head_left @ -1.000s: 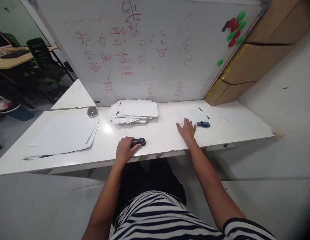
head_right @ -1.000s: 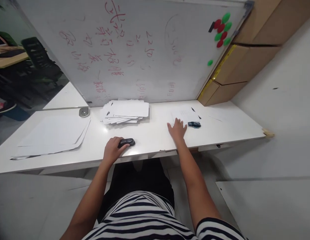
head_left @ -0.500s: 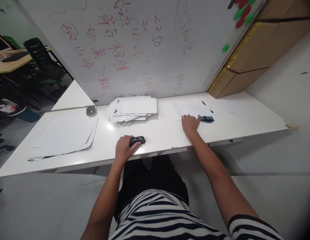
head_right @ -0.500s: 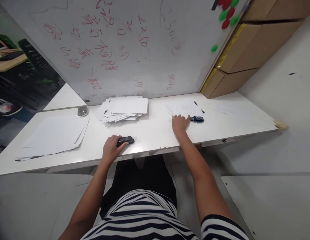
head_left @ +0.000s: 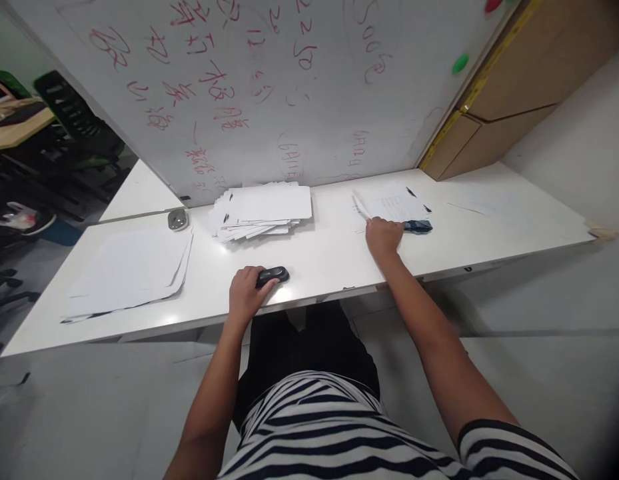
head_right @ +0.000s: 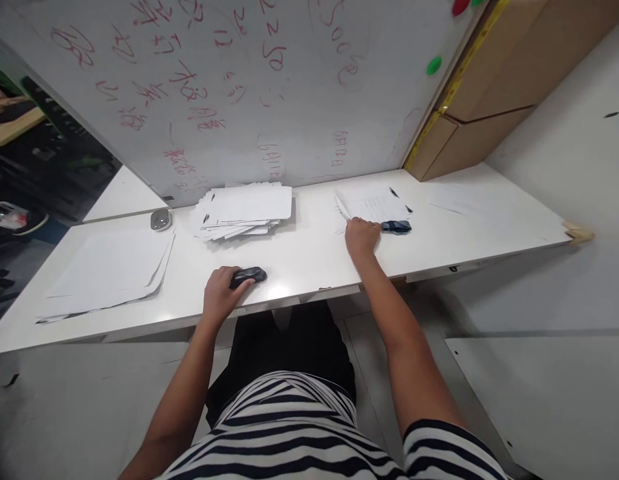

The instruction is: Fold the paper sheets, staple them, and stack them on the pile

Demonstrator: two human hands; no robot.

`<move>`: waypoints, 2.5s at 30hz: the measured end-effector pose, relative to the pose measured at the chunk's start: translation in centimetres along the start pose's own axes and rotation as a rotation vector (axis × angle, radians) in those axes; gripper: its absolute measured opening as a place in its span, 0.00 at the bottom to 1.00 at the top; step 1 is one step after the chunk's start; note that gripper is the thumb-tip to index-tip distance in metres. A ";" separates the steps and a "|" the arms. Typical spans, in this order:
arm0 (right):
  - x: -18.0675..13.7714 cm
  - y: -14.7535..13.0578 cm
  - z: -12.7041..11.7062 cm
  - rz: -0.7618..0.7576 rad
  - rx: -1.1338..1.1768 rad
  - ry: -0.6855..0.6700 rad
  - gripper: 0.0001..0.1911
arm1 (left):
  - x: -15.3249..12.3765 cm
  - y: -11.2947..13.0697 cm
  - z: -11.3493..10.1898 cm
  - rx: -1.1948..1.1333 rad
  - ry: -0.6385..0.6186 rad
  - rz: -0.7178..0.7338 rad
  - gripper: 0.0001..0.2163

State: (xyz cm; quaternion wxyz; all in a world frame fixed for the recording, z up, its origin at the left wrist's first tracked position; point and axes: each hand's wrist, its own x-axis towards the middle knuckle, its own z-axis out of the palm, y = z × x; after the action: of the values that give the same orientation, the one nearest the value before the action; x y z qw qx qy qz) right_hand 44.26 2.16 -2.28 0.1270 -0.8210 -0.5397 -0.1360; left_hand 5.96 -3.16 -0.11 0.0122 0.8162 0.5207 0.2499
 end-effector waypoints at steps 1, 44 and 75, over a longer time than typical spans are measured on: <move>0.0 0.1 0.1 0.006 0.007 0.006 0.19 | 0.0 0.0 0.0 0.000 0.002 -0.001 0.17; -11.4 -5.1 -6.8 -0.556 0.481 0.277 0.12 | -4.4 5.3 -2.0 -0.860 0.253 -0.360 0.17; -17.0 -3.7 -11.9 0.064 1.414 0.079 0.38 | -3.1 7.9 -5.8 -1.120 -0.432 -0.284 0.16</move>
State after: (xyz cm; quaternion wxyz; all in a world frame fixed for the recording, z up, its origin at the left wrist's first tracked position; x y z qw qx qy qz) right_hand 33.35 -15.17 2.91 0.6530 -0.5517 -0.4694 0.2211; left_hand 9.15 -10.80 5.92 0.5775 0.6407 0.3997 0.3104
